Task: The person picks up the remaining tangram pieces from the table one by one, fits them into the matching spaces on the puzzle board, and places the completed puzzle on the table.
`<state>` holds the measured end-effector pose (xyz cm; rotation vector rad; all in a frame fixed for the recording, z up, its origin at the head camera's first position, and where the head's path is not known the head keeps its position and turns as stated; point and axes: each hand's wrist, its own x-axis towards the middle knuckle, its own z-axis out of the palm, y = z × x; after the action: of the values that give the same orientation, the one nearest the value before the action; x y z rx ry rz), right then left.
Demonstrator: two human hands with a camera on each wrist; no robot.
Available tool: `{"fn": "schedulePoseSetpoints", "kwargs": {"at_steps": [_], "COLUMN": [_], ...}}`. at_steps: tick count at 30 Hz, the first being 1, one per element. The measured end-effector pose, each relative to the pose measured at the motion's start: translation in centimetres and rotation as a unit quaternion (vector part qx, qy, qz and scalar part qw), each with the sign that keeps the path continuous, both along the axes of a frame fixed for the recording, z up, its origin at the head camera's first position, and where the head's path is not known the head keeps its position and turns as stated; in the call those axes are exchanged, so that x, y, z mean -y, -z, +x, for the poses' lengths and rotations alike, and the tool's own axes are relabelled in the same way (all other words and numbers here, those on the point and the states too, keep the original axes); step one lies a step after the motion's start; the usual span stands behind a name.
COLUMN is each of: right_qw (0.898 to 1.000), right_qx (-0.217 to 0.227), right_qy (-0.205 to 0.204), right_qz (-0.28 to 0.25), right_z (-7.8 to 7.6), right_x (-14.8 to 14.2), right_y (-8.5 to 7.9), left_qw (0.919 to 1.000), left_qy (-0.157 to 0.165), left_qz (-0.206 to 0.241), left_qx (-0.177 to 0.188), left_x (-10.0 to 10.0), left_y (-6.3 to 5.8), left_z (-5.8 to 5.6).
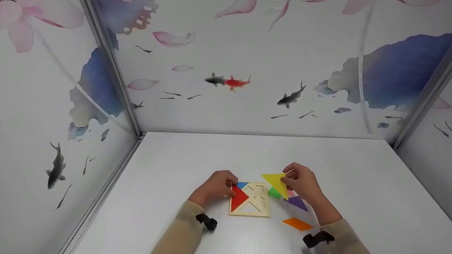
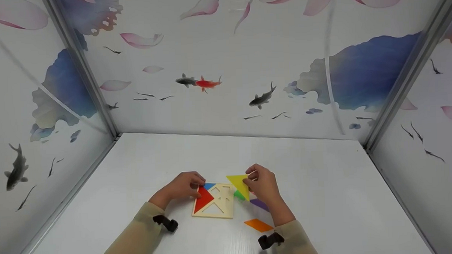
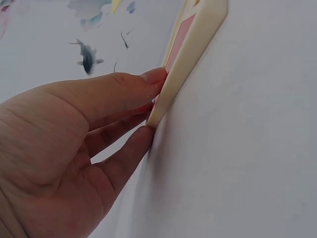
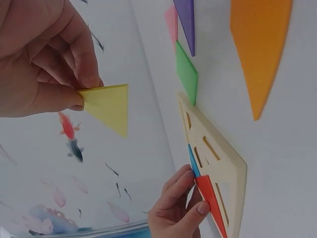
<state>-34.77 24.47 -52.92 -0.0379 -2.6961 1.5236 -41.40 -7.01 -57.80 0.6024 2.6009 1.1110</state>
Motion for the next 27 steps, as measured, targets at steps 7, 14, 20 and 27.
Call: {"fn": "schedulePoseSetpoints", "kwargs": {"at_steps": [7,14,20,27], "right_qw": [1.0,0.999,0.999,0.999], "right_qx": [-0.008,-0.006,-0.003,-0.006], "right_qy": [-0.008,-0.009,-0.009,-0.01], "right_qz": [-0.026,-0.044,-0.04,-0.033], "right_z": [0.0,0.2,0.4,0.7], "right_x": [0.8,1.3,1.8,2.5], "right_y": [0.6,0.9,0.8,0.7], "left_qw": [1.0,0.9999,0.9999,0.9999], "left_qy": [0.005,0.008,0.009,0.012], "left_qz": [-0.005,-0.007,-0.011,-0.005], "left_qx": [-0.004,-0.006,-0.003,-0.001], "left_x": [0.0,0.1,0.2,0.2], "left_y": [-0.1,-0.1,0.0,-0.1], "left_z": [-0.1,-0.1,-0.1,-0.1]}}
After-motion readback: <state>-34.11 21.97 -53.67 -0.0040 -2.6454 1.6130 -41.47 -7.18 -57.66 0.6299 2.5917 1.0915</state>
